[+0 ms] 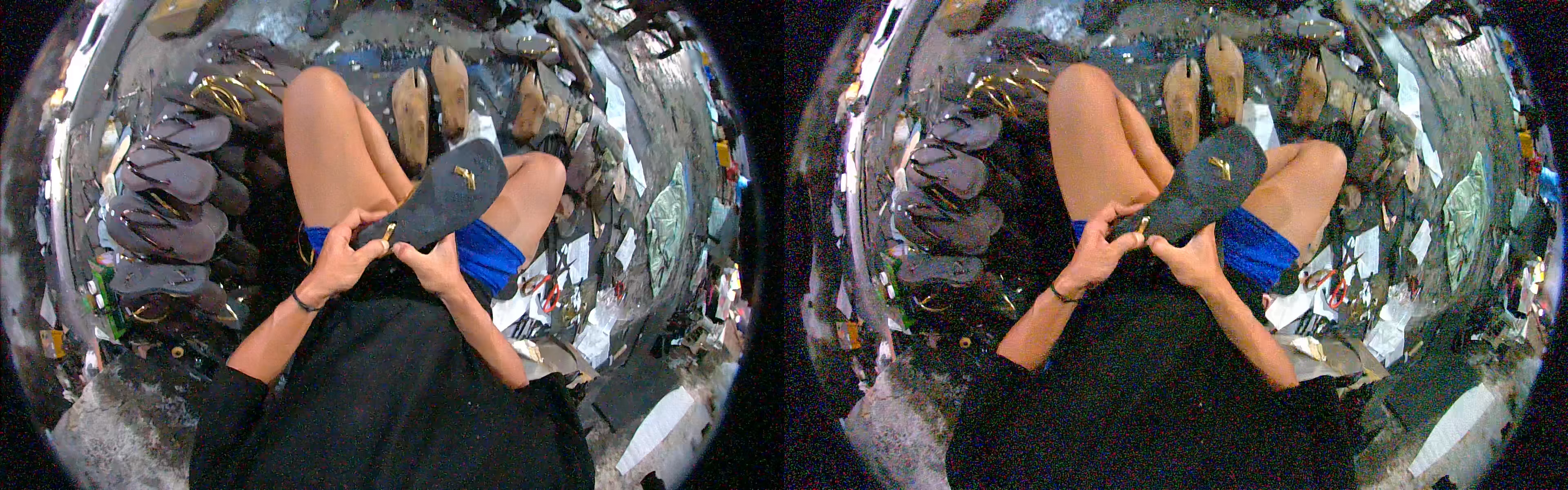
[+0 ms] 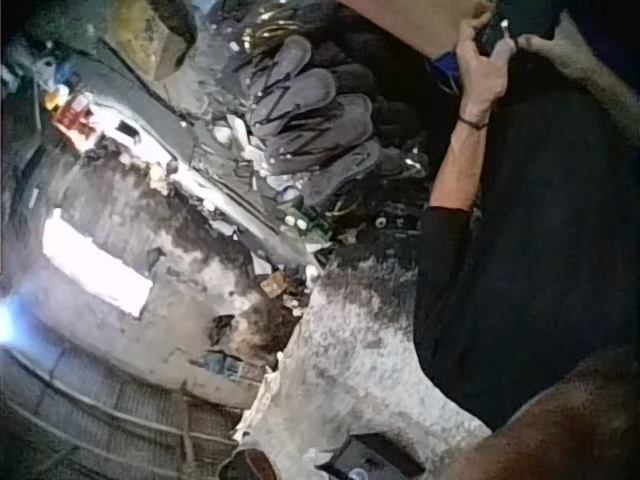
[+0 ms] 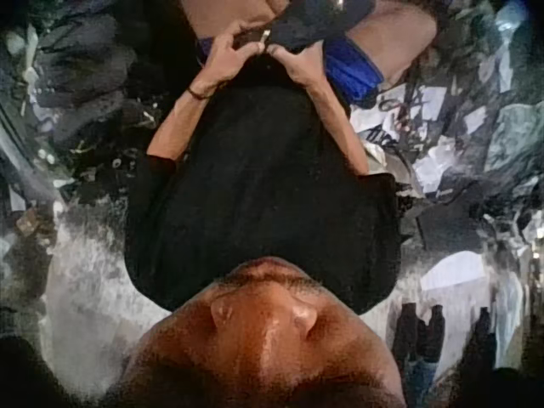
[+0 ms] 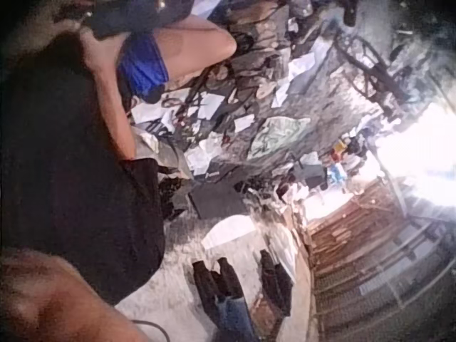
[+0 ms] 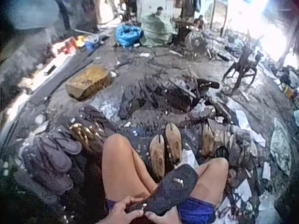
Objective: The person sits on the floor and repeatedly picks up flip-flop soles and straps, then presses the straps into the soles to assemble them. The person handles multiple flip-flops one at a time, turning them over and pressing the straps into place.
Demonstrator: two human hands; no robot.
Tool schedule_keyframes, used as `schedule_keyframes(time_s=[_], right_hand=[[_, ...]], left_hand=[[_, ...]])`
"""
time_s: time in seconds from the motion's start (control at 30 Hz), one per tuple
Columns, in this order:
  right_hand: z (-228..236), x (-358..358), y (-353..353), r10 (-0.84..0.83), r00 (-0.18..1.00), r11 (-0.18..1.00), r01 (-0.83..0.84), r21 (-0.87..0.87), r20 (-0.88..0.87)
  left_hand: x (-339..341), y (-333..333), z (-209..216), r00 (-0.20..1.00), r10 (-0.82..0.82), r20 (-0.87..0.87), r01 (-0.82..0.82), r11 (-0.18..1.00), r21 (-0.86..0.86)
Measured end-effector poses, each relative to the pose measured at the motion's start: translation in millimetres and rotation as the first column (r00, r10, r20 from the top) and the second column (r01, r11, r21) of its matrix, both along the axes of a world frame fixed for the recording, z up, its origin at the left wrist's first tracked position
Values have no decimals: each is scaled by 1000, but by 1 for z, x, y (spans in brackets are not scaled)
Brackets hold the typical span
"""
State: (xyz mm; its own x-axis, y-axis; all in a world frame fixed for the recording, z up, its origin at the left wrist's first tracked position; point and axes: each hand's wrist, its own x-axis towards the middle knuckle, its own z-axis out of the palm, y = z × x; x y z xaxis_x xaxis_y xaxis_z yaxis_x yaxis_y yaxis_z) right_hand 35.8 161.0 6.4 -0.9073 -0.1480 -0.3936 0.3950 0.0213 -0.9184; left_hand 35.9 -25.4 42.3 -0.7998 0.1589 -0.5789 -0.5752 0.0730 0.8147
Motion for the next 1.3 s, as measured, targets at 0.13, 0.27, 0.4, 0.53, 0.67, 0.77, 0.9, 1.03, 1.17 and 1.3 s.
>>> schedule_keyframes(time_s=[0.13, 0.27, 0.4, 0.53, 0.67, 0.77, 0.9, 1.03, 1.17, 1.3], right_hand=[[4, -10, 3, 18, 1000, 996, -17, -86, 13], [-8, -7, 2, 75, 997, 995, -73, 71, -18], [62, -25, 19, 104, 993, 994, -102, 28, -60], [107, -45, 28, -31, 982, 981, -5, -193, -186], [103, -60, 16, 137, 915, 962, -32, 270, -379], [97, -61, 38, 82, 938, 985, -25, 169, -338], [83, -66, 88, 20, 991, 1000, -19, 9, -134], [16, -102, 98, 32, 959, 669, 188, 719, -280], [46, -154, 64, -102, 943, 985, 141, 104, -317], [93, -209, 47, 590, 711, 761, -331, 558, -383]], left_hand=[[7, -10, -1, 995, -35, -98, 58, 969, 240], [6, -7, -13, 987, -74, -145, 77, 997, 14], [-6, -22, 14, 993, -67, -102, 96, 946, 310], [-60, -8, 45, 932, 140, -335, 94, 798, 595], [-117, 25, -2, 964, 198, 179, -232, 290, 929], [-138, 53, 39, 889, 457, 43, -393, 711, 583], [-185, -12, 14, 819, 572, -34, -417, 636, 649], [-170, -11, 9, 911, 390, -134, -158, 630, 760], [-125, 23, 1, 982, 185, 22, -35, 65, 997], [-111, 33, 0, 900, 261, -350, 218, 428, 877]])
